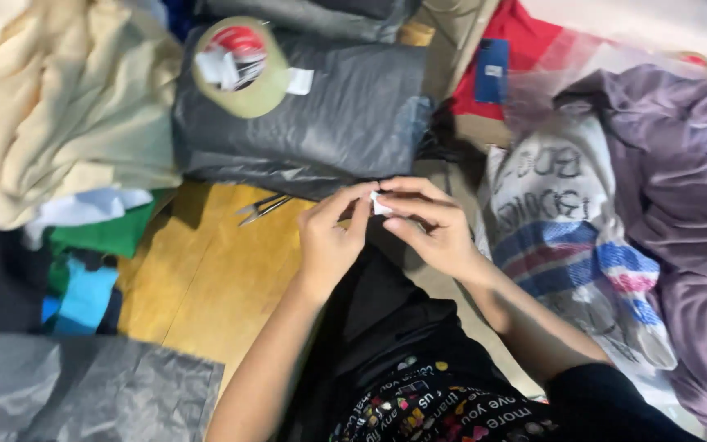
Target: Folding garments and packing them into black plastic shipping bags, then sealing them with tape and applying labels.
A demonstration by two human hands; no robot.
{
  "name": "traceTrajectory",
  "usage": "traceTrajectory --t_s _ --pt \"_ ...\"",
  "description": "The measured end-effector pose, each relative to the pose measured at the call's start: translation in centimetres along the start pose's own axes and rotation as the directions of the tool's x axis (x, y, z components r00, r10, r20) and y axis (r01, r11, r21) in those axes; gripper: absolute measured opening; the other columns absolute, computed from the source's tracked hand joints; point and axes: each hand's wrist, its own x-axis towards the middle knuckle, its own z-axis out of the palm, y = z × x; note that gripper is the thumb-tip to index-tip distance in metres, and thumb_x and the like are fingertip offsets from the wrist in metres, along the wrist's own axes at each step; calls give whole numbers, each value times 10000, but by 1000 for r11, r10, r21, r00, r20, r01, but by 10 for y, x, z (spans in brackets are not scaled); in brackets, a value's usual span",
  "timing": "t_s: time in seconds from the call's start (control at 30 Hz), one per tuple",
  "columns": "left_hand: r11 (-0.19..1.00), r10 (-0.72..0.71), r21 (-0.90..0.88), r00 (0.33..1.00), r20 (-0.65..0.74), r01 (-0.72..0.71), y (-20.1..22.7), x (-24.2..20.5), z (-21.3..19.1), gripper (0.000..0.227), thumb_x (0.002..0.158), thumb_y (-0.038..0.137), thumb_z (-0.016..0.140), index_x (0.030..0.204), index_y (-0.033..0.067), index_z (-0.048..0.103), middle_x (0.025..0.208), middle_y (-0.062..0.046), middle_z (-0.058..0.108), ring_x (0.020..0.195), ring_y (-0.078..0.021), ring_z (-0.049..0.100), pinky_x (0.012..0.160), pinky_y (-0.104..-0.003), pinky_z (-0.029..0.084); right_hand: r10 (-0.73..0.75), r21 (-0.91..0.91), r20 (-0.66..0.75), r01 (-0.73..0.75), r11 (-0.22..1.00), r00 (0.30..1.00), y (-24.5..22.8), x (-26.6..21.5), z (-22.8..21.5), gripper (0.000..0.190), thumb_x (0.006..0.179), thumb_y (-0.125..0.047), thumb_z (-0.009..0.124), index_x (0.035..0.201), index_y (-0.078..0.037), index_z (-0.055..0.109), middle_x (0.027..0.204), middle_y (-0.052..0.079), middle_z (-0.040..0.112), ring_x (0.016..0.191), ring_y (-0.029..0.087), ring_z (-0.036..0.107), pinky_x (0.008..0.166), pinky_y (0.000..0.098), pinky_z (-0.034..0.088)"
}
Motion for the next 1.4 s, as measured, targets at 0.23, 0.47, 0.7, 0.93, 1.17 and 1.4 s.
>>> traceTrajectory --t_s 0.23,0.47,0.7,0.93,1.17,1.4 --pt "896 444 43 895 -49 -442 24 12 34 193 877 -71 718 948 76 821 1024 -95 805 788 -191 784 736 -275 664 185 386 -23 -162 908 982 25 -15 -30 209 892 68 745 1081 146 704 931 203 734 896 178 657 775 360 584" --pt "963 269 -21 963 27 -268 13 16 26 178 949 -21 654 1029 66 787 958 -64 805 735 -189 784 645 -309 651 148 98 -145 -135 986 978 31 -1 -21 28 902 23 752 924 41 755 704 99 696 700 142 635 672 294 542" --pt "945 317 71 948 29 -318 -31 4 27 232 945 -51 618 1105 4 777 996 -144 796 777 -281 775 670 -372 623 299 219 -540 -212 952 787 75 29 -30 81 998 14 670 1045 19 737 831 123 741 752 163 702 710 283 606" --pt "874 456 177 890 29 -453 -37 1 34 195 917 -55 646 1058 -7 773 1056 -172 772 733 -293 738 660 -366 625 166 171 -682 -66 983 712 87 53 -58 110 975 77 681 1059 60 750 838 144 727 752 175 695 682 290 627" --pt "786 571 314 819 -43 -532 -53 -15 38 165 870 -35 691 1000 2 786 1061 -193 754 722 -245 713 659 -306 621 -124 -91 -733 84 992 669 74 69 -68 171 975 73 709 1129 139 672 859 228 698 713 231 699 661 351 613" --pt "705 633 515 760 -148 -487 -61 -18 30 302 842 138 808 1104 -1 749 1218 -313 673 1088 -488 671 920 -543 580 -197 -188 -677 92 978 709 46 56 -39 101 980 53 671 1073 79 645 861 213 711 652 250 727 612 336 599"
